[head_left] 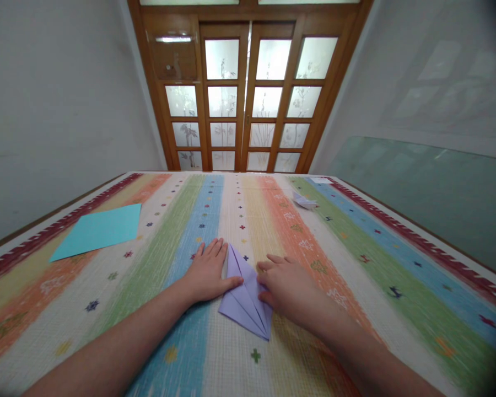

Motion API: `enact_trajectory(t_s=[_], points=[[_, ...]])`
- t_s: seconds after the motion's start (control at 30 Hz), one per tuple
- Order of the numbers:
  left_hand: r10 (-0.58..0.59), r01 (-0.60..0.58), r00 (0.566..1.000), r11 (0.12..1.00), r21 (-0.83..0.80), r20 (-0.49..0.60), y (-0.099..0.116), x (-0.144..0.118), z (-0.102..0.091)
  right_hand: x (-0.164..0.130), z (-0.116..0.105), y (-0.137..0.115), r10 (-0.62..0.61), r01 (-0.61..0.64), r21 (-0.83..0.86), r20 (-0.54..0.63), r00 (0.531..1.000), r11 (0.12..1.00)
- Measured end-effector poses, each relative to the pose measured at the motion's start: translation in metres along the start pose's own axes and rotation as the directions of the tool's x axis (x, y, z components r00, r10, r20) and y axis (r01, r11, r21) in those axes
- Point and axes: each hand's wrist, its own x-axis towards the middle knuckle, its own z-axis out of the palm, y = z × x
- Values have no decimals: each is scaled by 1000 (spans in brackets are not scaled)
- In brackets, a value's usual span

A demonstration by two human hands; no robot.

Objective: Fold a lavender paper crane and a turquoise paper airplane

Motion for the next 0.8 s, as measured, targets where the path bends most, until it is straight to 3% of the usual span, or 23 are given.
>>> enact_trajectory(t_s=[0.23, 0.53, 0.8], points=[[-75, 73, 994, 997, -22, -77, -3, 2, 3, 2, 1, -1, 25, -24, 42, -13, 1000, 999], [-20, 7, 989, 996, -85, -149, 6, -5, -3, 15, 19, 8, 74, -39, 157, -223, 972, 987], [12, -31, 987, 993, -116, -158, 18, -17, -6, 23, 29, 10, 98, -17, 380, -196, 976, 925]])
